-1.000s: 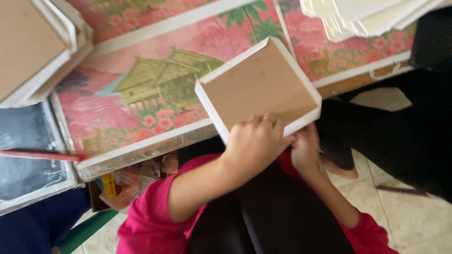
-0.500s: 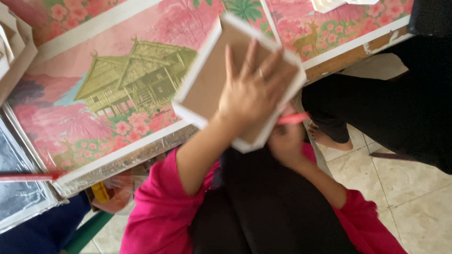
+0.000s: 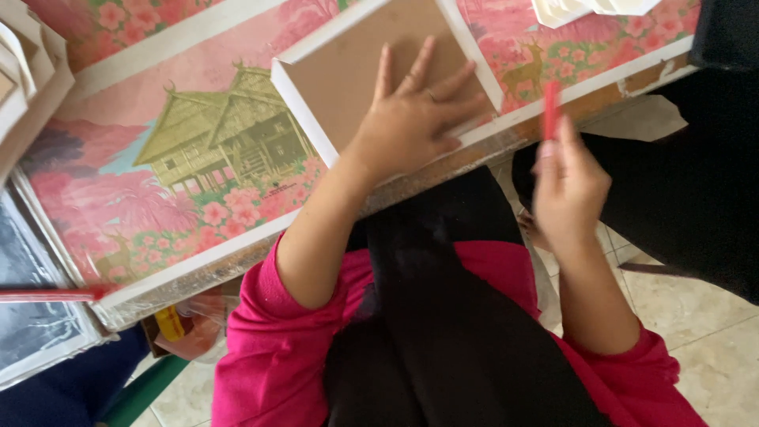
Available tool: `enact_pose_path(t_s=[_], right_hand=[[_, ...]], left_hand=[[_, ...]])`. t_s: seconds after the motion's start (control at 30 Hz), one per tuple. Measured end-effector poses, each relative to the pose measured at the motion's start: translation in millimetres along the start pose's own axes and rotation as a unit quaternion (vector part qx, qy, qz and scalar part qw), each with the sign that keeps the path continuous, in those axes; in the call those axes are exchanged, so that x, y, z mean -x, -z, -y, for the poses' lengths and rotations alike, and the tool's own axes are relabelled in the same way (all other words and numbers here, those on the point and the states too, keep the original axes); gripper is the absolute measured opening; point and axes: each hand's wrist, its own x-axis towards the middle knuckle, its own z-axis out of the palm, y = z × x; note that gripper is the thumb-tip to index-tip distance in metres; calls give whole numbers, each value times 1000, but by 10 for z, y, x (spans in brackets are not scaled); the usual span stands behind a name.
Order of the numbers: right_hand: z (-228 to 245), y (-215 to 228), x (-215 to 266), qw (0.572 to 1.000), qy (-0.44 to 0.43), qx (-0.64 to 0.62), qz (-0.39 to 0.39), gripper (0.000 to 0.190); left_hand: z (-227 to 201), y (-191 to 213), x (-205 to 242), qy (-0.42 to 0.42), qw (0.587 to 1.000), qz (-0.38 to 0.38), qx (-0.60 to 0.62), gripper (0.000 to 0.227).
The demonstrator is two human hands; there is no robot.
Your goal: The person repeatedly rubs the edges and corners of small cardboard pieces using a red stick-like tool. They pick up each piece from a stack, rub its perimeter, and place it back on the stack.
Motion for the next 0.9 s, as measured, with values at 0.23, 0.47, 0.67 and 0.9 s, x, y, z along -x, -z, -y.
enact_pose_path(t_s=[0.23, 0.47, 0.67, 0.9], right_hand=[[63, -128, -182, 970, 29, 198, 137, 52], [91, -188, -151, 978, 39, 183, 94, 37], [796, -508, 124, 970, 117, 132, 168, 46], [474, -392, -106, 962, 106, 245, 53, 40]], left_hand=[[187, 345, -112, 21, 966, 184, 177, 66], [419, 259, 249, -68, 987, 141, 25, 99], [606, 555, 403, -15, 971, 225, 82, 92], [708, 471, 407, -29, 966, 221, 130, 81]])
